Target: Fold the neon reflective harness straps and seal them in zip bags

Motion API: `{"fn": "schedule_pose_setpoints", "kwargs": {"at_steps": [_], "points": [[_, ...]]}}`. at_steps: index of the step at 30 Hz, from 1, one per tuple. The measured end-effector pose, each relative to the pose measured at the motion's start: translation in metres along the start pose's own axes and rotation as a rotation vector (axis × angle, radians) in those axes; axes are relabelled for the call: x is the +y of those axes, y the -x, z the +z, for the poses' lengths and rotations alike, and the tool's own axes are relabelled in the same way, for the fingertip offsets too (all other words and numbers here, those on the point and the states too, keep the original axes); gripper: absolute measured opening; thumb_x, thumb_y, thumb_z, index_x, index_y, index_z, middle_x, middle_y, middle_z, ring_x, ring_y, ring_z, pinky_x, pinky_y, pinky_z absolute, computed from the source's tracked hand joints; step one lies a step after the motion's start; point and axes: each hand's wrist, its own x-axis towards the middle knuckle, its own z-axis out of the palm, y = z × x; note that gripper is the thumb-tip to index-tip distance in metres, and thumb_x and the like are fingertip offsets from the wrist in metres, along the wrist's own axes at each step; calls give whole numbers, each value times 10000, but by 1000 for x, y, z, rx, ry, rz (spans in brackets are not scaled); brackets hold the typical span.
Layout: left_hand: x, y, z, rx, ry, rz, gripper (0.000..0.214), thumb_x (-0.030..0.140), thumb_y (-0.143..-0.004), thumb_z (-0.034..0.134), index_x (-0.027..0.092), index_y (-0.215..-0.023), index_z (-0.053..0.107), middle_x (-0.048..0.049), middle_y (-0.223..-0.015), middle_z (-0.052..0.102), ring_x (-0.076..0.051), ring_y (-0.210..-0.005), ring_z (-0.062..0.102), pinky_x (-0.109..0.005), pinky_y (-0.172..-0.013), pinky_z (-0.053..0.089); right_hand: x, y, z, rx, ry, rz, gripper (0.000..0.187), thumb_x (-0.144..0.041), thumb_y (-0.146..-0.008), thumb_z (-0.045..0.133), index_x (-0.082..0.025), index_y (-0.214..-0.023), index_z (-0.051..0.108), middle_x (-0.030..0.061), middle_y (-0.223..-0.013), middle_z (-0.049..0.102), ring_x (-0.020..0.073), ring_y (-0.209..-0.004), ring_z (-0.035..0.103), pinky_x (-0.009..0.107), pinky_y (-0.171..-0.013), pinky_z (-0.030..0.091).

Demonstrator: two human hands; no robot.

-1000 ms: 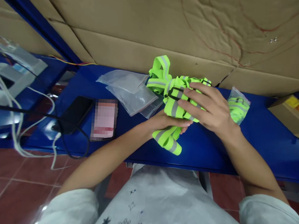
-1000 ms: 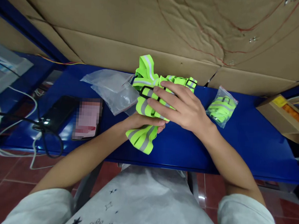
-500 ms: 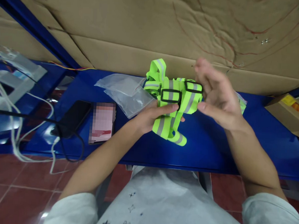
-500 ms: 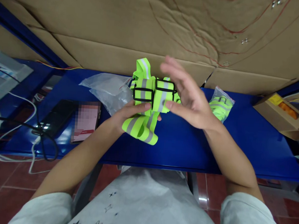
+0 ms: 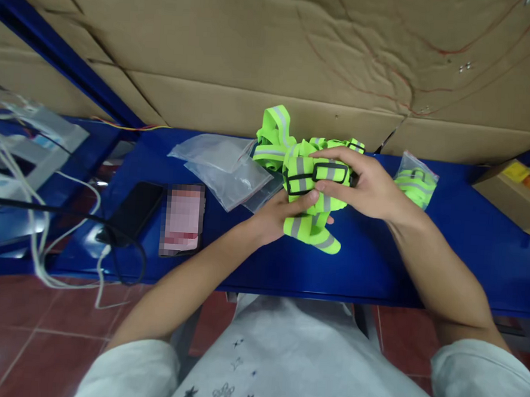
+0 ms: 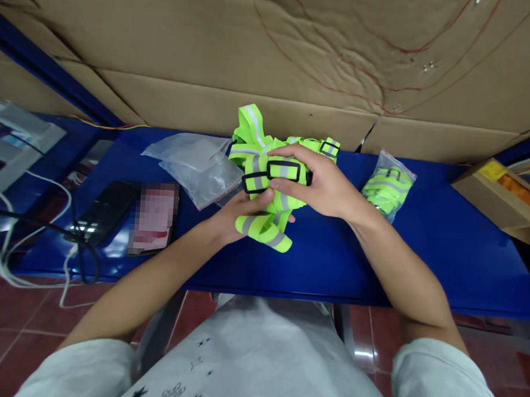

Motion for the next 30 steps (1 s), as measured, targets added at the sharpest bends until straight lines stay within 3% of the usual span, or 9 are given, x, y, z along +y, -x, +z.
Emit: {"fn": "schedule_pose_setpoints", "kwargs": {"at_steps": [4, 6, 9, 12, 16, 19, 23, 27, 30], "points": [[4, 0, 6, 52, 177, 24, 295, 160, -836, 750, 181, -1129, 734, -22, -919, 785, -219, -823, 774, -399, -869, 650, -1, 3, 5, 90, 142, -82, 421, -410, -943, 725, -189, -1299, 676, 72, -1264, 735, 249, -1154, 706, 386, -1025, 557], [8, 2, 7, 76, 260, 41, 268, 121, -866, 660, 188, -1115, 735, -17, -962, 785, -212, -909, 768, -428, -951, 633, 3, 5, 11, 102, 255, -171, 382, -371, -1007, 633, -203, -1350, 653, 89, -1326, 714, 262, -1236, 675, 418, -1076, 528], [12, 2, 5, 95, 329, 117, 240, 321, -1001, 570, 216, -1164, 713, -12, -1123, 763, -202, -1074, 734, -434, -1017, 607, 14, 7, 23, 66, 397, -305, 361, -281, -1063, 493, -228, -1392, 632, 104, -1388, 681, 264, -1323, 623, 456, -1131, 483], [13, -1, 0, 139, 278, 179, 375, 475, -1072, 456, 214, -1179, 703, -10, -1150, 734, -141, -1111, 710, -284, -980, 591, 18, 9, 35, -54, 434, -356, 408, -171, -1049, 448, -262, -1408, 619, 92, -1451, 636, 255, -1419, 547, 503, -1232, 382], [16, -6, -9, 198, 211, 223, 170, 286, -1014, 586, 175, -1033, 713, -15, -1051, 742, -118, -1078, 714, -221, -967, 572, 7, 14, 48, -170, 369, -315, 580, -107, -976, 472, -262, -1535, 470, 111, -1643, 432, 283, -1601, 290, 618, -1333, 105], [19, -7, -10, 213, 174, 266, 146, 191, -886, 701, 193, -1032, 712, -7, -1066, 758, -151, -1112, 714, -255, -980, 582, 1, 15, 50, -72, 185, -306, 595, -251, -1002, 556, -291, -1563, 364, 103, -1696, 332, 270, -1631, 207, 579, -1348, 123], [14, -4, -5, 162, 15, 295, 353, 183, -778, 731, 210, -1128, 699, -35, -1096, 772, -251, -1265, 669, -357, -1040, 568, 9, 9, 45, 338, -152, -96, 621, -418, -999, 630, -355, -1547, 345, 51, -1727, 254, 241, -1607, 280, 487, -1317, 296], [3, -1, -1, 87, -54, 275, 643, 189, -720, 789, 250, -1332, 602, -40, -1254, 723, -276, -1274, 656, -382, -1028, 563, 17, 13, 44, 135, -450, 313, 729, -534, -850, 804, -288, -1479, 529, 69, -1595, 511, 284, -1520, 445, 495, -1251, 407], [-10, -1, -2, 95, -110, 342, 836, 191, -719, 843, 360, -1452, 480, -3, -1476, 582, -250, -1346, 593, -337, -1063, 535, 11, 28, 48, 118, -570, 495, 757, -504, -770, 885, -265, -1433, 609, 72, -1461, 647, 303, -1390, 587, 504, -1186, 486]]}}
